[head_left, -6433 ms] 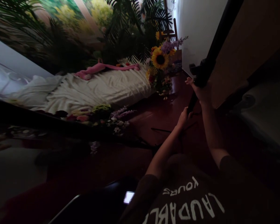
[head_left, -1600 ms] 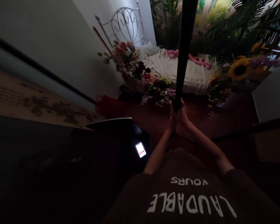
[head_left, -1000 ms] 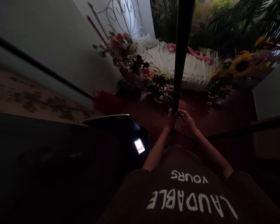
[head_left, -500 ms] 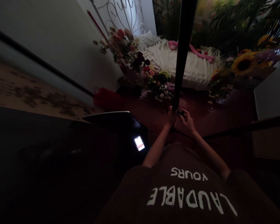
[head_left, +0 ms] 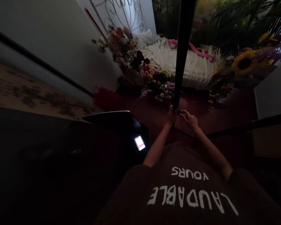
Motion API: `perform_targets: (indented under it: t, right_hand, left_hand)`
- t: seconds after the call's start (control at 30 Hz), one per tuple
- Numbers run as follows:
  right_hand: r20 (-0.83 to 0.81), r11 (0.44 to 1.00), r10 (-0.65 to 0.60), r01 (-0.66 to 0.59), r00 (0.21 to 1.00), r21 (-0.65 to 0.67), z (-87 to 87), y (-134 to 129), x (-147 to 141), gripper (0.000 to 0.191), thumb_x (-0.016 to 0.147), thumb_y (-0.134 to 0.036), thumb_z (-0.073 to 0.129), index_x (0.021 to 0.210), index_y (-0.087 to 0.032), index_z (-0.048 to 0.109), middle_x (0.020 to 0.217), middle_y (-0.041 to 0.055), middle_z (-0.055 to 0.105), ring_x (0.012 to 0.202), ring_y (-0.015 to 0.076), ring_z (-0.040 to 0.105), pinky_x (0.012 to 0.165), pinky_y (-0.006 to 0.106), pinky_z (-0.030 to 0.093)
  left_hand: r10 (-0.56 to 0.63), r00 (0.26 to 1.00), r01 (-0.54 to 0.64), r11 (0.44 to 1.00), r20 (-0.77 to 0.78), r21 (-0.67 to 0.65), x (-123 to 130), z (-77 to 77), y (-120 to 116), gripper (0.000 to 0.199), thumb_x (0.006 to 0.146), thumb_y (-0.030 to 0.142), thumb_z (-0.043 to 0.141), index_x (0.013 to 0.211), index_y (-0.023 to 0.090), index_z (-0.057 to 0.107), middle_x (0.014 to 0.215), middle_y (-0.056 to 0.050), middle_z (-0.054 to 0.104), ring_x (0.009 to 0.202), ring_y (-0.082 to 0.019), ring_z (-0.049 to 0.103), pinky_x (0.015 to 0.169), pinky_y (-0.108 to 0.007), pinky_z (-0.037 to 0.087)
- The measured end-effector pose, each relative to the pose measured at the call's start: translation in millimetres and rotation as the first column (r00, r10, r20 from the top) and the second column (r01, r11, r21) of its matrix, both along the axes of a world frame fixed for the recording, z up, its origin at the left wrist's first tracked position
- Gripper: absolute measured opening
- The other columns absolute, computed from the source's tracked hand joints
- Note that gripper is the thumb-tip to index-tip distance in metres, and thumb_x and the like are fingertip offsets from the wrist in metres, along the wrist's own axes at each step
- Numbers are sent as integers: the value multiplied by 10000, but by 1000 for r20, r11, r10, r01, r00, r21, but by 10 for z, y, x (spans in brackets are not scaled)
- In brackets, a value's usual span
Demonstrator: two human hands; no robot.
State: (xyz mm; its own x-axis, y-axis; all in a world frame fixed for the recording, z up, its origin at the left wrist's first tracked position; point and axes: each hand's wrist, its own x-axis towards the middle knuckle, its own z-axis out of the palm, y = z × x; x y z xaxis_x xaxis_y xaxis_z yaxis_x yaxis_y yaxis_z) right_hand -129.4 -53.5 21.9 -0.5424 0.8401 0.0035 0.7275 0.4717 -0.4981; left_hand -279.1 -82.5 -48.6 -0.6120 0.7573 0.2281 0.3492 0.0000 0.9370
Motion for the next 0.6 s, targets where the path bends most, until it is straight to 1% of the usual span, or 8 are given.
perform_targets:
  t: [0.07,0.13,0.23,0.37,0.47,0.53,0.6]
  right_hand:
    - [20,999,-32,32,999,10,11,5,-36,419,959,-541,422,1194,-280,650,801,44,733,698,198,666,565,231,310]
    - [8,998,-60,59,998,16,20,8,-75,449,972,-552,376,1052,-256,704,786,51,725,685,180,648,557,233,269]
    - [-20,998,-60,60,998,26,19,13,-113,497,976,-560,352,913,-222,711,761,56,712,666,160,619,553,241,230]
    - [-18,998,-30,31,999,55,-13,9,-114,485,989,-536,338,927,-210,692,830,64,718,682,155,604,557,247,206]
    - [-30,997,-32,34,999,71,-43,-6,-112,484,991,-530,332,935,-207,689,886,73,721,703,154,604,563,245,212]
    - [-63,998,-54,57,997,42,-66,-11,-128,494,985,-542,326,935,-216,693,873,70,722,702,161,608,564,244,223]
    - [-125,995,-100,96,987,-36,-90,0,-160,543,972,-579,303,900,-220,705,815,62,718,688,174,613,560,244,242]
  left_hand:
    - [6,1000,-6,1000,3,8,3,14,1,576,871,659,415,1116,148,520,1063,-157,637,966,-208,628,878,-328,499]
    - [4,1000,-4,1000,4,22,5,25,1,555,877,646,421,1108,151,522,1031,-146,639,954,-204,628,865,-324,502]
    - [-3,1000,4,999,-9,37,1,26,-2,537,881,633,428,1107,155,522,1004,-139,639,952,-204,626,859,-330,503]
    - [-27,1000,27,998,-9,60,-4,0,-8,494,898,606,425,1109,169,518,996,-127,639,895,-187,624,832,-328,505]
    - [-29,999,28,997,17,66,-1,-14,-13,482,897,599,435,1119,178,514,989,-111,640,863,-172,621,805,-310,504]
    - [-29,999,27,998,26,52,1,-15,-19,470,898,586,448,1127,181,513,982,-104,642,858,-170,620,801,-307,501]
    - [-31,999,29,999,27,42,3,-17,-25,454,904,565,453,1143,183,510,977,-99,646,857,-172,620,799,-308,499]
